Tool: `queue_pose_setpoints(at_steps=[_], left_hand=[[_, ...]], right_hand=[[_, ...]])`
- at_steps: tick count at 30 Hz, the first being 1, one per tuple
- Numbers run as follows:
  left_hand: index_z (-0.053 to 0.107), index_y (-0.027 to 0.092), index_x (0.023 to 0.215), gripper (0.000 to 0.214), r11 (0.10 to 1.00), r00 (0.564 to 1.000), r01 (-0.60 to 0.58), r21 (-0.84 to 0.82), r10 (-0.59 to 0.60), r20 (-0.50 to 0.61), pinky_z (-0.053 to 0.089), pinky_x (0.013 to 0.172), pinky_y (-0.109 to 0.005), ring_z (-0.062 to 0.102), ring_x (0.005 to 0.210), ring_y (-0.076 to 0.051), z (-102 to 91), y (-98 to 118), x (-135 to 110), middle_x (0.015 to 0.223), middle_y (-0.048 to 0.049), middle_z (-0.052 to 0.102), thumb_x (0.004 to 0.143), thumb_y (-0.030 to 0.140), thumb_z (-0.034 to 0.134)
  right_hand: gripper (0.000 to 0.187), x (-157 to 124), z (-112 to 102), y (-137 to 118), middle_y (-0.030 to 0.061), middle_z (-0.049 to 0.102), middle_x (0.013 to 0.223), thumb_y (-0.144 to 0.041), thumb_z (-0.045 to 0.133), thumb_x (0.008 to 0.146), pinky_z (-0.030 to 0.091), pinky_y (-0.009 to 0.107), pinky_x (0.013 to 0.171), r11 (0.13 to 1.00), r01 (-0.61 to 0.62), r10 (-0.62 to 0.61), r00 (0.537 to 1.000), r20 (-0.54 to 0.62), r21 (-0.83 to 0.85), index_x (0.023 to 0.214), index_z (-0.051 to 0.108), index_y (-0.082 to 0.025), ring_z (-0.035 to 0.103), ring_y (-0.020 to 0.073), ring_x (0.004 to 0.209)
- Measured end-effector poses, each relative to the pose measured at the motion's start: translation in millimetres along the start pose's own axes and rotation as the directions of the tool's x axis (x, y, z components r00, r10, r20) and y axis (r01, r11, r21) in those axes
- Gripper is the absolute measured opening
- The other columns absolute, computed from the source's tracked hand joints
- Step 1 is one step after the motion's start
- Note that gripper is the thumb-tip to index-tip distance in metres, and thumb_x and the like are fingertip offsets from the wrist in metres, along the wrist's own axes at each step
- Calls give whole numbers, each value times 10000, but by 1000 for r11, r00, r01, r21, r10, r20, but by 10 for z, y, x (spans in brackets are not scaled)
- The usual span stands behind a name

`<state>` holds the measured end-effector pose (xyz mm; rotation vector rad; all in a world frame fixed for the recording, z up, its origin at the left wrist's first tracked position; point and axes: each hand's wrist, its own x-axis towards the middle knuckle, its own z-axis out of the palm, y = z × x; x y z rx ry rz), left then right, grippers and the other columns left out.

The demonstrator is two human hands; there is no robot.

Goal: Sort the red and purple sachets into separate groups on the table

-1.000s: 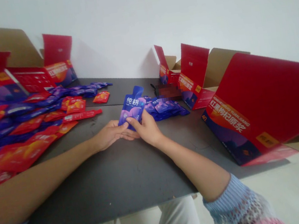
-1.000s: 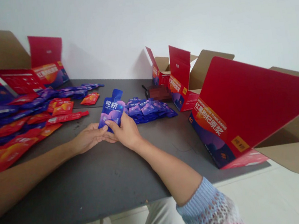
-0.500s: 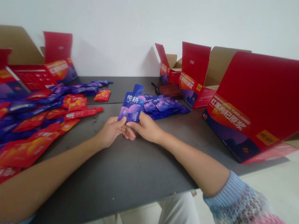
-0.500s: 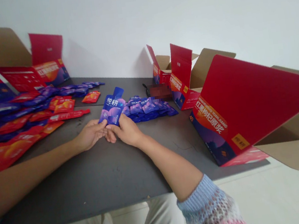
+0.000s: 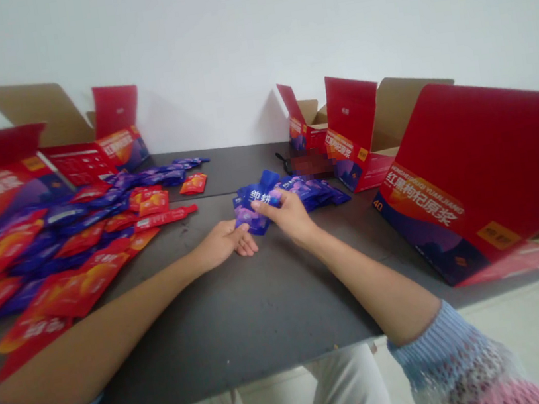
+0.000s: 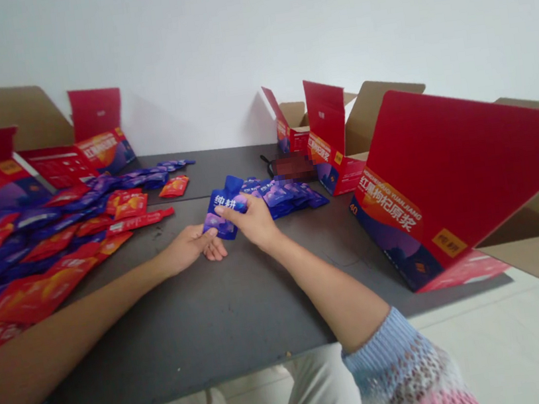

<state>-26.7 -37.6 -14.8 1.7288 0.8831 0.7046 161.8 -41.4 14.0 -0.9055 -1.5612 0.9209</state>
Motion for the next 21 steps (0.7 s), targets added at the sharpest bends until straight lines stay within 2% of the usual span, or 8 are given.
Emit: queue_pose_setpoints(at_steps=[3,5,8,11,13,14,17,21], left_hand=[[681,112,687,620,995,1000,-11,102,14,-26,489,513,-243,634,535,-153,34,6,-2,633,-126,696,911,658,491],[671,126,681,599,988,999,-10,157,17,-47,475,507,-245,619,534,-153,64,20,-19,618,-105,680,904,653,495],[661,147,682,528,956,995,-88,281,97,-17,457,549,-242,601,567,-146,103,69,-60,628,-68,659,905,603,514],[628,157,621,483,859,963,-265,439,260,72,421,606,-242,566,606,-133,126,128,-93,648,-42,626,925,515,517],[591,156,562,481,809,939,-336,483,326,107,392,606,-242,534,598,-121,128,145,-102,644,-31,598,924,468,538],[574,154,537,482,801,933,-350,486,342,109,386,601,-241,524,592,-116,123,143,-102,639,-27,587,915,453,559],[600,154,542,446,839,944,-319,441,322,71,412,600,-233,548,604,-119,89,106,-98,649,-27,597,878,446,619],[698,161,653,381,951,980,-141,274,172,-95,446,525,-223,561,567,-120,22,57,-93,685,-37,631,805,509,674]], right_hand=[[366,28,-71,-121,14,725,862,-530,629,881,561,293,727,995,27,-21,998,-65,97,1022,718,-204,675,161,772],[377,30,-95,-167,21,735,878,-506,551,937,562,298,738,998,25,-20,996,-86,52,1086,727,-208,690,166,792],[318,-19,-103,-239,36,753,916,-416,523,972,551,320,798,978,77,-98,990,-102,-192,1045,754,-210,700,192,879],[236,-121,-90,-359,38,753,1008,-347,560,968,506,334,906,854,199,-240,971,-23,-482,998,772,-246,678,214,1019],[217,-181,-67,-427,32,745,1007,-344,573,967,485,326,927,783,241,-267,963,40,-573,992,775,-269,667,217,1049],[214,-197,-54,-442,28,743,999,-347,574,970,484,320,923,775,244,-263,963,55,-583,992,775,-277,668,215,1047],[220,-178,-27,-392,12,743,996,-353,564,976,502,305,889,836,205,-240,971,-3,-509,997,770,-280,677,205,1032],[265,-67,-13,-219,2,732,930,-426,602,940,531,290,801,932,123,-168,980,-105,-341,1065,738,-235,686,199,939]])
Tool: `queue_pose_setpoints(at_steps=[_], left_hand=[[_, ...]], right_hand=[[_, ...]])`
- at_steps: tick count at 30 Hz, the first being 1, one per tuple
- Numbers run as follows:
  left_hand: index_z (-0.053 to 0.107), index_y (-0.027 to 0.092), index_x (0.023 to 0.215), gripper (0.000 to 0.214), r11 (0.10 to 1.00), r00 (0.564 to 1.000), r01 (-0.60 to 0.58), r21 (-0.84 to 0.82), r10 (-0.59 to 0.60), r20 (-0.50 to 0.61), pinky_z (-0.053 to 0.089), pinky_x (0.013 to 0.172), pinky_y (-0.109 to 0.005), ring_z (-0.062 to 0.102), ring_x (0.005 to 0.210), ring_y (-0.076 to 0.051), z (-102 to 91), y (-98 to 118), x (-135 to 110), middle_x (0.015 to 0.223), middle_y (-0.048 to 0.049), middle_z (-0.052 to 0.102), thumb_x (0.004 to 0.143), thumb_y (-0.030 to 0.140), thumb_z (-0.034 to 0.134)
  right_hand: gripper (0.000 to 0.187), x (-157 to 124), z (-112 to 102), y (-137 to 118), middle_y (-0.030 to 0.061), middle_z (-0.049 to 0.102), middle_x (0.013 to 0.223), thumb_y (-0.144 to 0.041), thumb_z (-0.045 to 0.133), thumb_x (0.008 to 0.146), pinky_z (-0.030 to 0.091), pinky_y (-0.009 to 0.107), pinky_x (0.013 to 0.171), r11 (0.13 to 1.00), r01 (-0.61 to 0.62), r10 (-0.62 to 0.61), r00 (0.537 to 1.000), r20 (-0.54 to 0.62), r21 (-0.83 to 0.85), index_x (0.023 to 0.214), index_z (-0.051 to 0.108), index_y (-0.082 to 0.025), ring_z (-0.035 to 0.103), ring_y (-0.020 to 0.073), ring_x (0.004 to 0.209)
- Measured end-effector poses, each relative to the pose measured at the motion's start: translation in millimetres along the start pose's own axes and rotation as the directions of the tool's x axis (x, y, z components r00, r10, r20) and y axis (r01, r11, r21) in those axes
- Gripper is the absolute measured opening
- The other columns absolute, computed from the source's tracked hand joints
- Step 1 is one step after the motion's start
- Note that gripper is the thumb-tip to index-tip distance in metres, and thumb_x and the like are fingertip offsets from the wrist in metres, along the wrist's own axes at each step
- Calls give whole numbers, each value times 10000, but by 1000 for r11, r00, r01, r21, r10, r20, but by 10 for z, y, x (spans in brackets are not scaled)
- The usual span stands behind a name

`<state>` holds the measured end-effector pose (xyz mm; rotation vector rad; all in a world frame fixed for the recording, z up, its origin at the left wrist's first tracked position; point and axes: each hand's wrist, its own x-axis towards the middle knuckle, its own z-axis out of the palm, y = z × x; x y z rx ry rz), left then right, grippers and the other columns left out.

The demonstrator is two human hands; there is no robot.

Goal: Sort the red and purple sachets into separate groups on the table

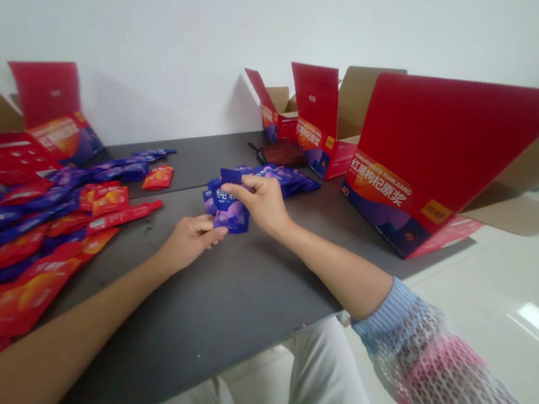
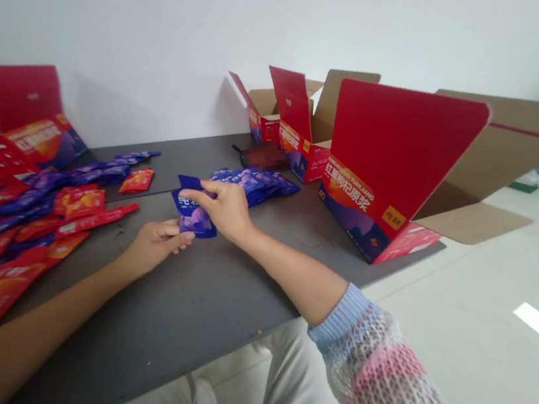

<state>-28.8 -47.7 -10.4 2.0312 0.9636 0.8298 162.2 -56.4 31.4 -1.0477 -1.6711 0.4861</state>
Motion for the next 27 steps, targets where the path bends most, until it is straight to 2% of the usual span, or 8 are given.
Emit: queue_pose_setpoints(at_steps=[4,9,11,14,16,18,22,27], left_hand=[[692,160,621,368,985,988,109,-133,-122,-95,430,482,-219,532,520,-113,-11,-1,4,615,-35,621,712,513,741],[678,131,624,345,957,945,136,-257,-203,-255,413,491,-231,514,506,-106,22,9,13,574,-35,601,687,460,763],[672,122,643,369,942,954,151,-300,-219,-206,407,492,-235,519,516,-113,17,2,13,577,-42,604,719,476,744],[696,110,727,435,934,984,151,-323,-175,-44,418,520,-242,554,565,-126,-4,4,0,671,-73,660,830,528,631],[734,107,854,446,966,991,129,-224,-122,45,437,560,-249,581,617,-138,-9,23,-16,758,-87,696,890,513,554],[750,121,989,418,997,993,71,-39,-67,100,462,619,-261,606,675,-152,3,53,-35,823,-85,715,914,470,533],[754,184,1061,356,944,984,-139,299,97,152,480,765,-285,651,835,-184,51,95,-57,929,-61,723,949,399,492],[736,208,1082,354,879,969,-232,417,171,177,473,806,-283,654,864,-179,78,68,-63,956,-42,714,980,355,430]], right_hand=[[474,-9,131,100,28,709,1067,-424,723,845,522,282,862,999,-16,15,1000,10,52,1255,619,-209,658,185,1010],[315,-170,289,105,53,713,999,-416,669,897,514,293,831,986,-138,150,980,130,-97,1113,629,-190,668,194,951],[281,-207,305,74,53,711,972,-431,631,926,507,286,808,976,-161,175,980,91,-145,1082,628,-198,673,195,930],[284,-180,253,31,29,687,859,-481,536,978,491,270,758,968,-187,193,981,18,-166,970,636,-215,672,181,830],[368,-98,152,47,12,649,767,-516,453,1007,482,261,729,961,-218,212,976,-55,-168,877,630,-221,660,171,769],[454,31,-13,126,4,618,715,-552,375,1021,479,254,706,954,-255,229,960,-162,-158,840,632,-224,652,167,748],[552,330,-465,446,13,625,700,-633,345,992,485,251,655,925,-347,273,890,-366,-153,872,684,-213,650,176,722],[635,474,-849,836,49,672,696,-659,358,967,495,268,609,833,-522,373,775,-510,-184,905,762,-172,677,206,693]])
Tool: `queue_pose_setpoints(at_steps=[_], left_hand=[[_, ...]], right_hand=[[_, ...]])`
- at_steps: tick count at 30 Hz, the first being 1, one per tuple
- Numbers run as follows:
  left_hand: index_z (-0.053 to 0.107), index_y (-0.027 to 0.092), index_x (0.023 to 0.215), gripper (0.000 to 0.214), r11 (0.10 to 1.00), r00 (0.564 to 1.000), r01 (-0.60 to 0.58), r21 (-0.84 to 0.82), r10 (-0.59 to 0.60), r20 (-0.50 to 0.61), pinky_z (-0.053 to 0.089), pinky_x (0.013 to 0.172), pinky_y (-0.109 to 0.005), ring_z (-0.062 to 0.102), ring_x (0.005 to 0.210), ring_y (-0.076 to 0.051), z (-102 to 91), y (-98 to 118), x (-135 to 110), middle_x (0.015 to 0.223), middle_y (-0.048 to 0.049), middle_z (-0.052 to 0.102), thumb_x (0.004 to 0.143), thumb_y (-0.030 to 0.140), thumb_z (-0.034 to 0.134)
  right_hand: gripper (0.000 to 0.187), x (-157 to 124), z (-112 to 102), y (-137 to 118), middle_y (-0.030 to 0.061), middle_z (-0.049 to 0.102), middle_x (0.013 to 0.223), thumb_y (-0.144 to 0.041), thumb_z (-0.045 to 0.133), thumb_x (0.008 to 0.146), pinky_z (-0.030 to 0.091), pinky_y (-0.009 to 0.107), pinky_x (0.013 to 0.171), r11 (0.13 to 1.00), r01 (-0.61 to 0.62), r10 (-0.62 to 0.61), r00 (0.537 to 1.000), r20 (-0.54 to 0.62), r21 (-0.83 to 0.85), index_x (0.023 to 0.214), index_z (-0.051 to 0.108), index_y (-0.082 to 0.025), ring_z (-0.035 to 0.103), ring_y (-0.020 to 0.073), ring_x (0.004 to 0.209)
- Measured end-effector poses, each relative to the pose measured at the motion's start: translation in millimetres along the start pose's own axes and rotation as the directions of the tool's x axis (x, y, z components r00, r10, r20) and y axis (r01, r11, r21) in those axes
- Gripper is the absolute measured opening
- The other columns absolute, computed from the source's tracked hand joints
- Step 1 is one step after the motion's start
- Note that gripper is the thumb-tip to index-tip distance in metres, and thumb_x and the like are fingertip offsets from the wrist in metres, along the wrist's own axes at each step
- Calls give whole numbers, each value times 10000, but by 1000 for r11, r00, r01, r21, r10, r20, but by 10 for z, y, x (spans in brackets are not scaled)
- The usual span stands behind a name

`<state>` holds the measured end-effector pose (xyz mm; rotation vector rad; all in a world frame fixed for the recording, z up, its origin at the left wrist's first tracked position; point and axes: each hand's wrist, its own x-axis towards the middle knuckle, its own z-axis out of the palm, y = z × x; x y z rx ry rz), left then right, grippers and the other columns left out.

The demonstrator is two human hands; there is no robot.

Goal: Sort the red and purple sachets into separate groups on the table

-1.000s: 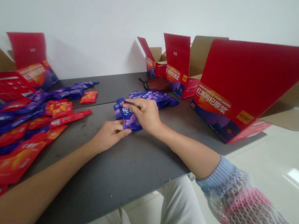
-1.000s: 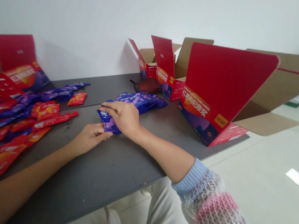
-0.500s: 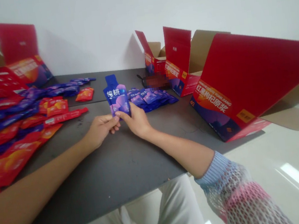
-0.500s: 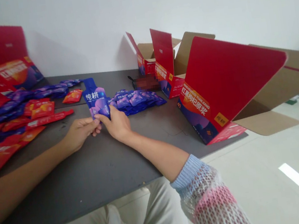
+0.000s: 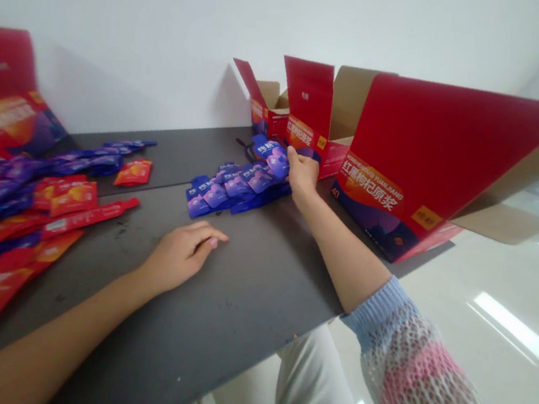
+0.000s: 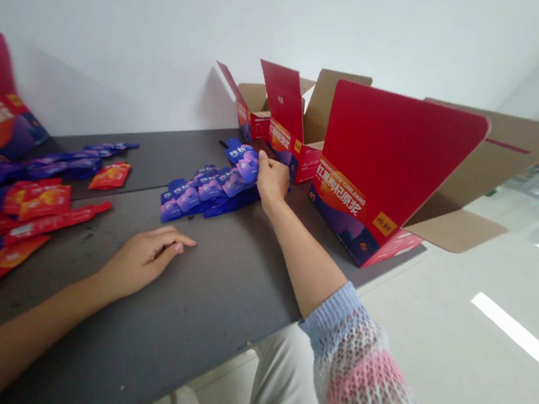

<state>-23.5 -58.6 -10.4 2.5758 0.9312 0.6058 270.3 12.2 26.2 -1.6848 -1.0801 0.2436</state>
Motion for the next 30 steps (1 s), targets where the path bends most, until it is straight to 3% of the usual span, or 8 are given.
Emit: queue_pose_setpoints(at_steps=[6,12,15,19,22,27,30], left_hand=[[724,203,1094,342,1000,1000,-17,18,17,-11,467,820,-288,654,894,-181,29,-17,-6,987,-44,706,985,318,421],[721,205,1101,333,1000,1000,-11,28,11,-12,464,845,-299,654,936,-186,43,0,2,1020,-54,704,980,282,421],[724,212,1094,328,999,1000,7,32,-7,-11,464,823,-303,653,906,-185,35,27,5,1011,-54,704,975,276,425],[722,205,1088,329,999,1000,14,29,-14,-20,466,806,-304,651,882,-188,25,59,4,1004,-57,702,967,281,426],[723,199,1084,333,999,1000,17,31,-16,-19,464,790,-303,649,862,-188,19,69,4,993,-60,699,967,293,425],[723,205,1095,343,999,1000,11,40,-10,-16,457,781,-294,647,856,-183,16,67,4,982,-53,701,978,302,415],[722,204,1095,344,999,1000,6,47,-5,-15,458,778,-293,645,834,-175,19,59,3,982,-51,702,980,302,413]], right_hand=[[593,26,-24,186,70,741,746,-654,423,946,530,293,696,988,-102,105,994,25,-115,1052,798,-206,735,245,767],[546,7,-63,213,70,777,815,-658,515,905,539,313,780,988,-110,116,992,46,-111,1116,789,-237,748,250,818],[518,20,-48,227,74,788,949,-667,563,866,537,356,857,983,-90,95,995,22,-161,1114,788,-272,734,272,952],[458,57,5,250,56,752,1166,-449,747,781,520,326,928,980,-132,145,986,79,-147,1198,743,-259,706,237,1073],[479,31,-7,186,46,746,1187,-339,773,753,517,323,937,970,-142,163,982,95,-199,1224,726,-267,708,228,1072],[442,-120,-134,-76,90,750,1163,-532,701,817,521,392,918,895,-21,70,993,94,-445,1188,751,-296,690,291,1104],[404,-188,-191,-195,87,767,1085,-555,672,841,526,377,879,860,33,44,989,138,-509,1133,776,-296,701,286,1059]])
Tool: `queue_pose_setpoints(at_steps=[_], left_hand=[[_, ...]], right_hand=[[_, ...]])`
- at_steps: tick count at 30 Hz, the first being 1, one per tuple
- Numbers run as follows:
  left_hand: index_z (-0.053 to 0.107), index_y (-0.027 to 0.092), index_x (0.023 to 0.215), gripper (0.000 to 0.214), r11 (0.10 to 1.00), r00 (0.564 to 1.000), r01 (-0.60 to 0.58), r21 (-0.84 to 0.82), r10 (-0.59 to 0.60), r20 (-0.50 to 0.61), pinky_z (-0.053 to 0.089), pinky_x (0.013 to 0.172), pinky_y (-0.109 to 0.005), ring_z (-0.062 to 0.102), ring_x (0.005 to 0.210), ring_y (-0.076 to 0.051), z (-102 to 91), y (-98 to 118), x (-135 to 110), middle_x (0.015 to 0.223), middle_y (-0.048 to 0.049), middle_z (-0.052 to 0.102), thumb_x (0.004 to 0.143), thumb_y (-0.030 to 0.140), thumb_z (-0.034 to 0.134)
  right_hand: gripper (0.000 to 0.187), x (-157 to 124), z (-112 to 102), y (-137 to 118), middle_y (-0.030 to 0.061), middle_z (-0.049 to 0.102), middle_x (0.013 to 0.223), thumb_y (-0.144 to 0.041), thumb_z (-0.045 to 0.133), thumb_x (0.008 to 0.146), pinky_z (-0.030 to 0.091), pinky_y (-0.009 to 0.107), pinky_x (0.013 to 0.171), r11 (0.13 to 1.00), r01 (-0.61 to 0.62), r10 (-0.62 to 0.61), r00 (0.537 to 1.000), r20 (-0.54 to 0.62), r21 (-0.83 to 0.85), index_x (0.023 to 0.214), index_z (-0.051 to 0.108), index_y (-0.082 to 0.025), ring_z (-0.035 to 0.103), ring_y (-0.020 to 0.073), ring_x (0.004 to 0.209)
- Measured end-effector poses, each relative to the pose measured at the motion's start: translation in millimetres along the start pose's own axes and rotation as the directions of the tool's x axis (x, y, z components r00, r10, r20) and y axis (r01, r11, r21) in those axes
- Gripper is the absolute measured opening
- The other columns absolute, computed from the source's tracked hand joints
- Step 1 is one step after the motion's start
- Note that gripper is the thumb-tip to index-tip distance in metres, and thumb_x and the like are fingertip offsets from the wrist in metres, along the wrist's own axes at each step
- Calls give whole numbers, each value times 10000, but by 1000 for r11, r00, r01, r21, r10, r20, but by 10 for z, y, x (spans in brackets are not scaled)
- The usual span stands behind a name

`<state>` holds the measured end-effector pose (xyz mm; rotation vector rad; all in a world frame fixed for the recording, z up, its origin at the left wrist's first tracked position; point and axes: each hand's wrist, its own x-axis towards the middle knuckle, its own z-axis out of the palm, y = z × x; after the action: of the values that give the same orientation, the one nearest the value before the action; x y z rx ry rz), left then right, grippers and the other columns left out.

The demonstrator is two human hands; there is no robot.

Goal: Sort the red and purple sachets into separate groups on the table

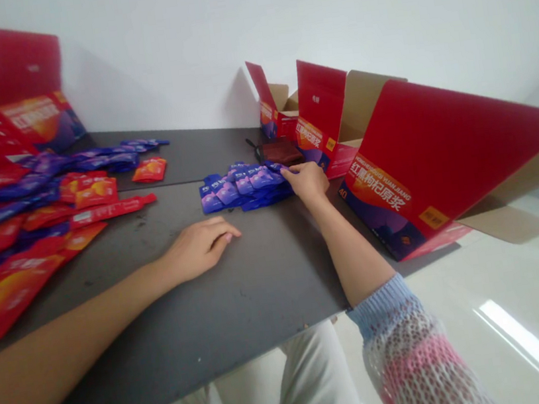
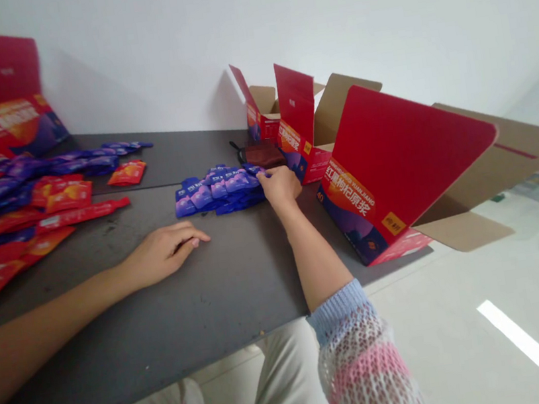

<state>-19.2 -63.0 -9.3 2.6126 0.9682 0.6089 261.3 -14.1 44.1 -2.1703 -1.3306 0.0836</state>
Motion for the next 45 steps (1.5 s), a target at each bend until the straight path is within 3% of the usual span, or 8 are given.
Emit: queue_pose_setpoints(at_steps=[6,13,18,23,27,33,39,45], left_hand=[[718,194,1090,337,1000,1000,-7,6,7,0,468,819,-309,653,908,-191,-5,3,-2,1016,-62,701,976,286,414],[720,197,1076,321,1000,1000,-3,6,3,-2,480,814,-309,652,882,-188,-16,25,2,997,-61,702,968,269,426],[722,191,1083,315,1000,1000,8,0,-8,6,481,831,-323,653,898,-196,-12,32,3,1010,-71,703,964,247,436],[717,189,1093,314,1000,1000,2,7,-2,8,476,838,-333,652,918,-200,-1,18,1,1033,-73,704,967,237,433],[716,193,1093,312,1000,1000,-5,9,5,0,475,836,-324,651,927,-196,4,12,-1,1028,-70,704,969,238,433],[716,192,1097,322,1000,1000,0,20,-1,9,478,829,-322,652,923,-196,-5,23,0,1021,-71,703,973,245,423],[715,194,1089,313,1000,1000,-5,4,5,-2,478,828,-317,649,898,-187,-3,20,-4,1022,-69,700,973,247,429],[718,194,1094,317,1000,1000,-1,10,1,1,473,806,-317,641,866,-186,3,8,-3,1006,-69,694,970,250,431]], right_hand=[[388,64,-6,48,117,735,1112,-472,525,945,511,384,923,987,148,-141,984,-107,56,1126,780,-242,669,288,1081],[559,300,312,332,197,395,1532,-532,490,966,329,404,1164,970,231,-224,970,-98,76,1335,654,-146,376,299,1440],[558,369,374,446,195,577,1399,-499,455,991,367,363,1131,965,257,-256,967,-18,59,1343,636,-106,498,258,1356],[425,285,252,394,129,746,1121,-449,513,956,477,327,959,973,232,-232,972,-21,-2,1205,737,-187,664,243,1104],[402,204,164,342,129,748,1071,-484,524,939,462,403,943,960,256,-269,956,-115,-114,1140,776,-243,603,298,1126],[347,166,39,256,153,710,1104,-238,493,952,394,487,999,953,209,-249,952,-179,-218,1154,775,-246,509,322,1199],[351,104,-108,136,177,730,1079,-182,543,893,430,486,951,965,151,-171,982,-78,-214,1145,784,-230,565,365,1177],[454,389,9,491,202,689,1239,-314,541,943,427,415,1035,924,291,-300,954,2,-249,1320,657,-90,606,316,1186]])
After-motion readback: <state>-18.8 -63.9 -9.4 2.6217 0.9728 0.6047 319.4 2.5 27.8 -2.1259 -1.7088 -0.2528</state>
